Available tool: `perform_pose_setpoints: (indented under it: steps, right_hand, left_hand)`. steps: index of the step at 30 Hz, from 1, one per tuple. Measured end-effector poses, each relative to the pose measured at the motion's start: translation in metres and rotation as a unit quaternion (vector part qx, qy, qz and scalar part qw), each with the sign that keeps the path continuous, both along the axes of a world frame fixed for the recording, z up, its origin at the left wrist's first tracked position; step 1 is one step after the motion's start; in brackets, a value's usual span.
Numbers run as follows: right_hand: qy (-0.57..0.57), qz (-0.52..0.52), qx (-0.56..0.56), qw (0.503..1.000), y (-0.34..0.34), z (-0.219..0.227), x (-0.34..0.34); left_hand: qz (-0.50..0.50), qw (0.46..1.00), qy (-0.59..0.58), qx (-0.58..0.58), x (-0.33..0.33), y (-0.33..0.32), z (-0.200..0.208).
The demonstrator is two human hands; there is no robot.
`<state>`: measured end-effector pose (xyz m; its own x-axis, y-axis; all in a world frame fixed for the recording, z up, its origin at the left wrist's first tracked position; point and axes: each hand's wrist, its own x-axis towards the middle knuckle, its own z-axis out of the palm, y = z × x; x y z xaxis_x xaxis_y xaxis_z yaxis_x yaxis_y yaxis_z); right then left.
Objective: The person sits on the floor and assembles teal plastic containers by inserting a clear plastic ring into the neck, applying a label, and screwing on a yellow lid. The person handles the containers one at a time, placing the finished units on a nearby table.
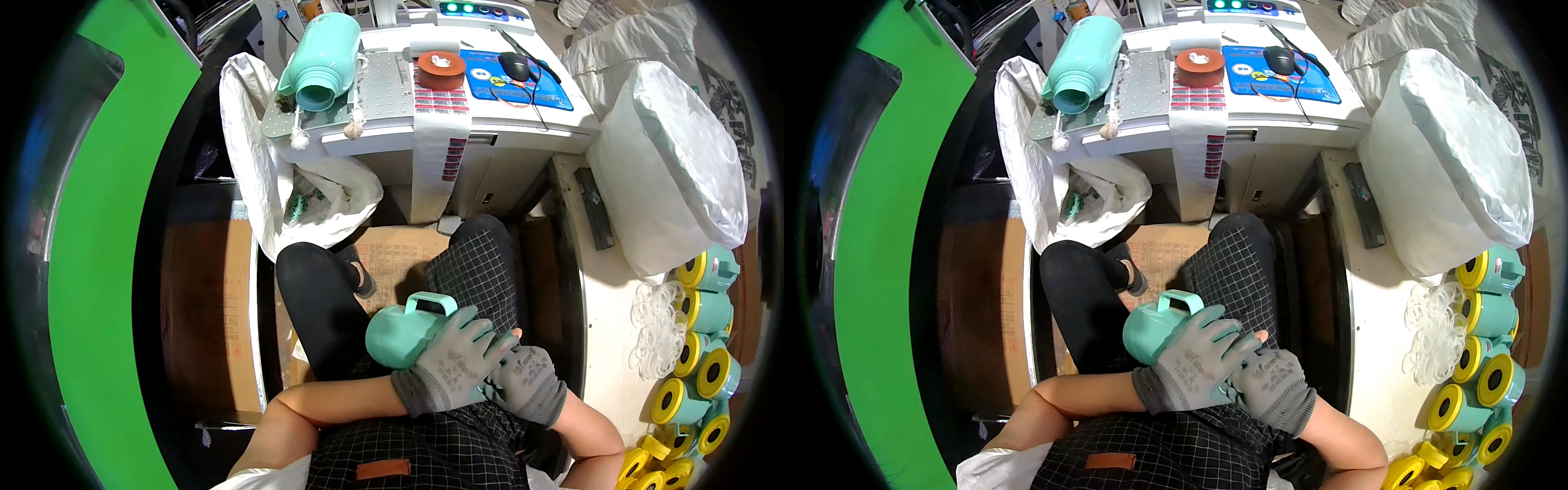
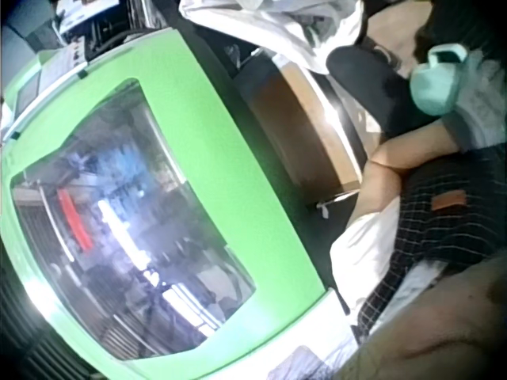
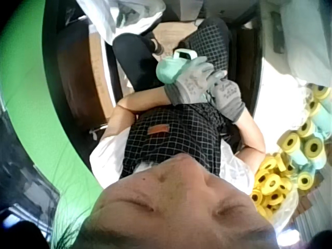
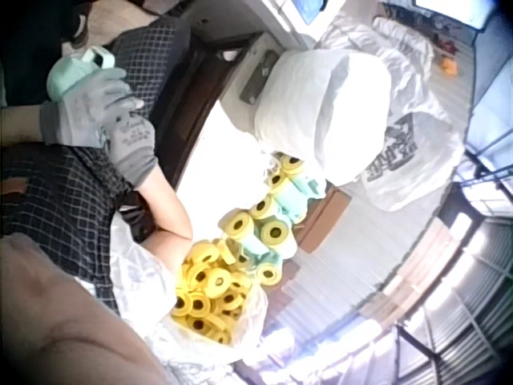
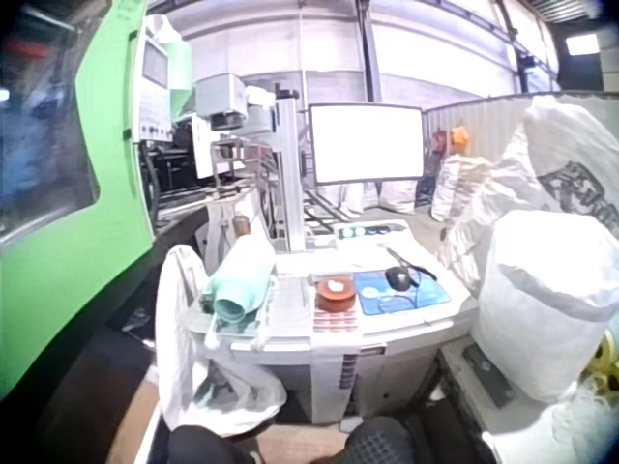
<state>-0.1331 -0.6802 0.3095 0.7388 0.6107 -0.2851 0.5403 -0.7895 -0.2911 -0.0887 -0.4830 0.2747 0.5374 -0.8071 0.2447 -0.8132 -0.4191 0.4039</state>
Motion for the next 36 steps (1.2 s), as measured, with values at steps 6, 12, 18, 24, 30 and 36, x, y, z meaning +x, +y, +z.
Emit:
perform_pose_setpoints:
  steps: [6,12,18,24,30,36]
  right_hand:
    - [-0.356,-0.258,0.3,0.847,-0.016,0.008,-0.02]
    - [-0.255,-0.45,0.703,0.489,0.077,-0.023,0.072]
    - [0.013,-0.278,0.618,0.735,0.15,-0.049,0.166]
    - [-0.169,-0.259,0.53,0.789,0.087,-0.079,0.119]
    - [-0.296,-0.482,0.427,0.706,-0.048,-0.108,0.003]
    - [-0.331,-0.734,0.224,0.549,-0.198,-0.116,-0.035]
  left_hand:
    - [0.163,0.883,0.374,-0.23,0.044,0.069,-0.008]
    - [0.098,0.982,0.081,-0.141,0.013,0.08,0.027]
    - [0.089,0.98,0.112,-0.139,-0.004,0.093,0.019]
    - [0.097,0.973,0.126,-0.165,0.03,0.104,0.03]
    - [0.108,0.955,0.2,-0.191,0.047,0.08,0.02]
    - [0.112,0.967,0.193,-0.121,0.062,0.041,0.014]
